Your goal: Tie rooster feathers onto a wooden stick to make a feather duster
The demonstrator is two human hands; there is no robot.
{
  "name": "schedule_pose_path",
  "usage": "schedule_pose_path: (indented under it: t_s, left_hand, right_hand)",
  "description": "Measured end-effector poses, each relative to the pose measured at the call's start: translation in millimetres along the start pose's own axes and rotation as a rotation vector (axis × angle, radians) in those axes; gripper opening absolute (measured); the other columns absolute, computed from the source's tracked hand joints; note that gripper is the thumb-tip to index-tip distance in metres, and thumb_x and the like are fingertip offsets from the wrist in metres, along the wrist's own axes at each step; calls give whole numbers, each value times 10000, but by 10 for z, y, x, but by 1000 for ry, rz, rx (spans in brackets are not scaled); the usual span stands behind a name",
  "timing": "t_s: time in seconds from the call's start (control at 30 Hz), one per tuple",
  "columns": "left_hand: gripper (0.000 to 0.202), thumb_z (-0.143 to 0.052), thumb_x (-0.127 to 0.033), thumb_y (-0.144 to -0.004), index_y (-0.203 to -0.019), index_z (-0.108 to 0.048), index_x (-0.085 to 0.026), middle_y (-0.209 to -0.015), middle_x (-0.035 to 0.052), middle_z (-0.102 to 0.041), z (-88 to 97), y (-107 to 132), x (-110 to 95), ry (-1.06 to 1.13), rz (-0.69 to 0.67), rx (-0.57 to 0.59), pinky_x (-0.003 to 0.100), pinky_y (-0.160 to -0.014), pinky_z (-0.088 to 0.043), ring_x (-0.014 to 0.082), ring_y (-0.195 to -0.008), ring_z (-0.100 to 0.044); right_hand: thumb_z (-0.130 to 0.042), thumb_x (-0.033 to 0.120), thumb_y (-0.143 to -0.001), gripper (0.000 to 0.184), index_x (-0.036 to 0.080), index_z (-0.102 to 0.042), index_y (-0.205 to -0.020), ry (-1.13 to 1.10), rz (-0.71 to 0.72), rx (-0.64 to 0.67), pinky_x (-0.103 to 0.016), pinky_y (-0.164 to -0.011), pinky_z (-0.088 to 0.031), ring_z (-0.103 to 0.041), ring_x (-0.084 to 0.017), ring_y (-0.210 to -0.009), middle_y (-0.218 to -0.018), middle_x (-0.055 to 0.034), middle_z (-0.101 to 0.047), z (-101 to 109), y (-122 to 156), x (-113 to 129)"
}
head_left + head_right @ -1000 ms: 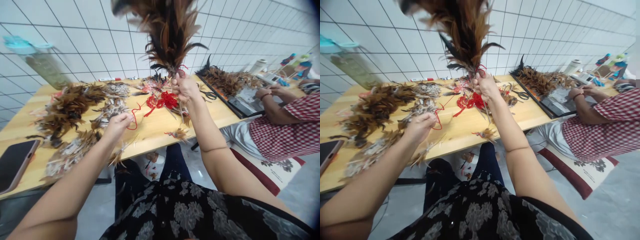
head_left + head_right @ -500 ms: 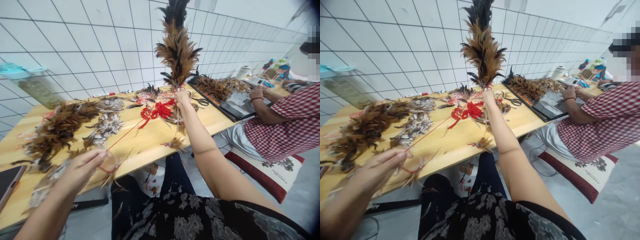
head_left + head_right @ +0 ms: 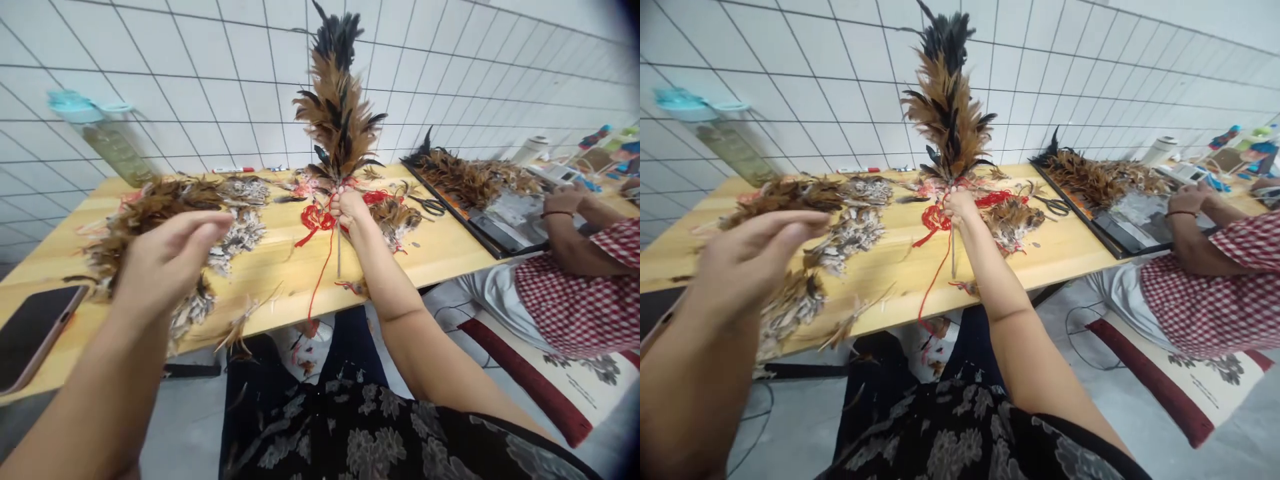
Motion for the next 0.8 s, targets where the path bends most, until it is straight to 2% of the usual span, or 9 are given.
schedule_pose_path:
  t_s: [0.07,0.13,0.2,0.27,0.43,0.57,0.63,0.7,0.8]
  left_hand:
    - [504,-818,-678,-985,-1241,-911,-254,-1308,100,-893,-515,-238,19,187,113,149,627,-1220,-622,414,-1229,-832]
    - [561,-878,-684,-925,-1127,-877,-161,-1232,159,-885,-1015,-449,106,430,218,233,517,-1119,-663,345,-1125,-833]
    - [491,-935,-610,-941,-1039,-841,-139,-1102,140,-865,-1418,-604,202,591,274,304,380,-995,-658,274,-1058,-811]
    - [431,-918,-536,-1037,-934,-794,-136,-955,90,-815,-1671,-694,283,686,313,340,297,-901,-622,208,-927,-769]
    - [628,-841,-425,-1176,-665,-580,-169,-649,-16,-577,-1834,-736,385,800,437,317,230,-658,-492,125,-605,-541]
    - [613,-708,-347,-1255,-686,-581,-156,-634,-8,-567,-1832,-673,478,879,557,303,193,-599,-488,101,-559,-534]
    - [513,-826,-399,-1198,-793,-642,-143,-701,-2,-627,-1837,-615,506,942,567,369,206,-655,-576,113,-608,-626]
    - [444,-1022,-429,-1045,-949,-700,-140,-807,15,-709,-1848,-543,509,992,550,498,266,-750,-671,150,-703,-730]
    - [568,-1186,-410,-828,-1022,-725,-141,-874,58,-771,-1847,-448,504,953,507,703,282,-729,-665,171,-711,-744]
  right_hand:
    - [-268,147,-1205,315,252,-364,-924,-42,-51,-13,-144,-491,-98,-176,-52,-482,-636,119,-307,-158,119,-115]
    - [-278,102,-1187,336,233,-415,-910,-61,-140,43,-129,-477,-113,-196,-38,-459,-618,124,-318,-349,263,-243]
    - [-285,15,-1137,352,223,-425,-890,-67,-219,82,-118,-470,-124,-189,-24,-445,-608,129,-320,-504,396,-357]
    - [-305,-73,-1051,360,223,-400,-869,-58,-290,111,-114,-469,-132,-170,-19,-444,-606,132,-303,-620,486,-464]
    - [-350,-62,-1047,353,242,-333,-869,-7,-381,135,-124,-468,-150,-163,-34,-449,-611,133,-275,-764,506,-693]
    - [-294,-70,-1073,373,239,-328,-867,20,-410,162,-114,-470,-141,-173,-25,-438,-602,133,-279,-821,485,-787]
    - [-287,-76,-1080,384,236,-325,-860,13,-410,153,-112,-477,-133,-164,-20,-443,-604,133,-259,-825,489,-774]
    - [-312,-75,-1086,382,235,-347,-865,8,-393,118,-120,-479,-120,-145,-22,-459,-615,132,-250,-802,494,-728]
    - [-343,-70,-1084,366,237,-396,-892,1,-330,82,-138,-483,-115,-138,-28,-490,-645,128,-267,-747,497,-618]
Point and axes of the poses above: each hand's wrist, its own y-axis away from the middle knuckle, its own z-axis out of the back of the hand, x = y × z, the point moved 6 cm from there along -y, towards the middle knuckle
